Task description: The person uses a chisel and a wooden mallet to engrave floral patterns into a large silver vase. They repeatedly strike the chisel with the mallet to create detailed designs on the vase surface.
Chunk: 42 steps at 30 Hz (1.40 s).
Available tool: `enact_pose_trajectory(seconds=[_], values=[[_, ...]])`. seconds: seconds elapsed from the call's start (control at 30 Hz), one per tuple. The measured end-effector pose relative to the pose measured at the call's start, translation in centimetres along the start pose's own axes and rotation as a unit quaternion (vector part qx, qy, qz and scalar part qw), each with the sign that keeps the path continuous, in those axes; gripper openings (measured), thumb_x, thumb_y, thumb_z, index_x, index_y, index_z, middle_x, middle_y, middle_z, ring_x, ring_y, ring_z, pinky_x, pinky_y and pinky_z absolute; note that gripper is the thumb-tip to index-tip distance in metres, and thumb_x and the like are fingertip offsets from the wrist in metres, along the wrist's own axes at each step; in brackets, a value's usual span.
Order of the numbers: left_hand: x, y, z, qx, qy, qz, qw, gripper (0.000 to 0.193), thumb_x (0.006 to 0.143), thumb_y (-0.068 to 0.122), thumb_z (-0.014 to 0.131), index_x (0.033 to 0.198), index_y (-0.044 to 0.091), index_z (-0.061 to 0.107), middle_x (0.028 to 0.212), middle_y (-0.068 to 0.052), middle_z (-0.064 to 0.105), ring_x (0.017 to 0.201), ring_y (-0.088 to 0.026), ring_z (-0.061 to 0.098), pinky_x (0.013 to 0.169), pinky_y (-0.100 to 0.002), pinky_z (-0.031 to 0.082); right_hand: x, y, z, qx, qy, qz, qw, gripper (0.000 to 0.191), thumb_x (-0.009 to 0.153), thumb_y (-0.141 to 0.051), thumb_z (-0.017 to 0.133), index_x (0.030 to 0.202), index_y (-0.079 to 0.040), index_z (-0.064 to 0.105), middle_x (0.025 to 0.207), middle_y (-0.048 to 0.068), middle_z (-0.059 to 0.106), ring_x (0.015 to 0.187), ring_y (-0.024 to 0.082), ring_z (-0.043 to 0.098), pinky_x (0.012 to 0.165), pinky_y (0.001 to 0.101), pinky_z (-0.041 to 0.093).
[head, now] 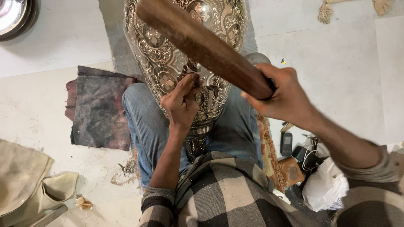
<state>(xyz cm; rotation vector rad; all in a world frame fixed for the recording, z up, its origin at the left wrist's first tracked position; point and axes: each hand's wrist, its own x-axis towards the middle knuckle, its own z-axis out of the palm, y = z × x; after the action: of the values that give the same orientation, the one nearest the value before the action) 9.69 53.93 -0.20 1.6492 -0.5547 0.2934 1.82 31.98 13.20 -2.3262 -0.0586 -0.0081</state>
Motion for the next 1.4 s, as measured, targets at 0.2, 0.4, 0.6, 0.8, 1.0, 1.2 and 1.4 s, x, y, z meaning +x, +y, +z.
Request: enact_pose_trajectory(seconds=[0.2, 0.4, 0.6, 0.8, 1.0, 1.2, 1.4], values=[[-0.1, 0.0, 0.6, -0.017, 0.043, 0.001, 0.999, 0.039, 0.091, -0.022, 0.051, 0.122, -0.006, 0.066, 0.113, -0.017, 0.075, 0.099, -0.022, 0.079, 0.084, -0.031, 0.069, 1.6, -3.3, -3.5, -0.165, -0.097, 0.044, 0.981, 0.028, 0.072, -0.008, 0.074, 0.094, -0.003, 0.058, 0.064, 0.01, 0.065, 0.05, 0.024, 0.065, 0.047, 0.04, 0.047], [-0.6, 0.5, 1.0, -0.005, 0.071, -0.003, 0.997, 0.043, 0.089, -0.019, 0.05, 0.125, -0.004, 0.067, 0.102, -0.013, 0.078, 0.093, -0.02, 0.08, 0.084, -0.032, 0.069, 3.4, -6.5, -3.3, -0.271, -0.09, -0.041, 0.957, 0.032, 0.067, -0.007, 0.071, 0.095, 0.0, 0.057, 0.067, 0.013, 0.065, 0.051, 0.029, 0.063, 0.047, 0.0433, 0.049], [-1.0, 0.9, 1.0, 0.032, 0.08, 0.007, 0.996, 0.042, 0.09, -0.014, 0.053, 0.128, -0.003, 0.066, 0.097, -0.016, 0.08, 0.084, -0.019, 0.081, 0.077, -0.03, 0.069, 3.5, -6.2, -2.9, -0.3, -0.107, -0.071, 0.945, 0.038, 0.069, -0.008, 0.071, 0.101, 0.004, 0.054, 0.062, 0.015, 0.061, 0.045, 0.029, 0.058, 0.043, 0.0439, 0.046], [-1.1, 1.7, 1.2, 0.031, 0.106, -0.001, 0.994, 0.041, 0.09, -0.011, 0.054, 0.129, -0.004, 0.064, 0.092, -0.014, 0.079, 0.083, -0.016, 0.08, 0.073, -0.029, 0.066, 3.7, -5.7, -1.8, -0.34, -0.132, -0.042, 0.93, 0.033, 0.072, -0.005, 0.066, 0.102, 0.003, 0.053, 0.064, 0.012, 0.062, 0.039, 0.021, 0.054, 0.036, 0.0369, 0.042], [-1.1, 1.9, 1.6, 0.042, 0.125, -0.021, 0.991, 0.033, 0.089, -0.01, 0.055, 0.118, -0.005, 0.07, 0.081, -0.01, 0.076, 0.072, -0.013, 0.075, 0.067, -0.025, 0.059, 3.8, -5.9, -1.5, -0.347, -0.135, -0.074, 0.925, 0.028, 0.077, -0.008, 0.067, 0.1, 0.001, 0.053, 0.062, 0.009, 0.061, 0.037, 0.019, 0.052, 0.032, 0.036, 0.041], [-1.4, 1.8, 1.5, 0.037, 0.115, -0.044, 0.992, 0.022, 0.09, -0.01, 0.061, 0.107, -0.003, 0.072, 0.079, -0.009, 0.073, 0.068, -0.013, 0.071, 0.062, -0.023, 0.056, 4.0, -6.0, -1.3, -0.365, -0.18, -0.024, 0.913, 0.029, 0.078, -0.007, 0.066, 0.102, 0.0, 0.051, 0.062, 0.009, 0.06, 0.039, 0.02, 0.058, 0.032, 0.0369, 0.045], [-1.5, 1.8, 1.5, 0.042, 0.108, 0.009, 0.993, 0.039, 0.087, -0.012, 0.055, 0.123, -0.005, 0.068, 0.097, -0.015, 0.078, 0.085, -0.021, 0.08, 0.078, -0.029, 0.065, 3.7, -5.6, -1.8, -0.304, -0.11, -0.086, 0.942, 0.036, 0.067, -0.008, 0.071, 0.094, 0.004, 0.052, 0.064, 0.014, 0.062, 0.044, 0.028, 0.058, 0.036, 0.0422, 0.044]])
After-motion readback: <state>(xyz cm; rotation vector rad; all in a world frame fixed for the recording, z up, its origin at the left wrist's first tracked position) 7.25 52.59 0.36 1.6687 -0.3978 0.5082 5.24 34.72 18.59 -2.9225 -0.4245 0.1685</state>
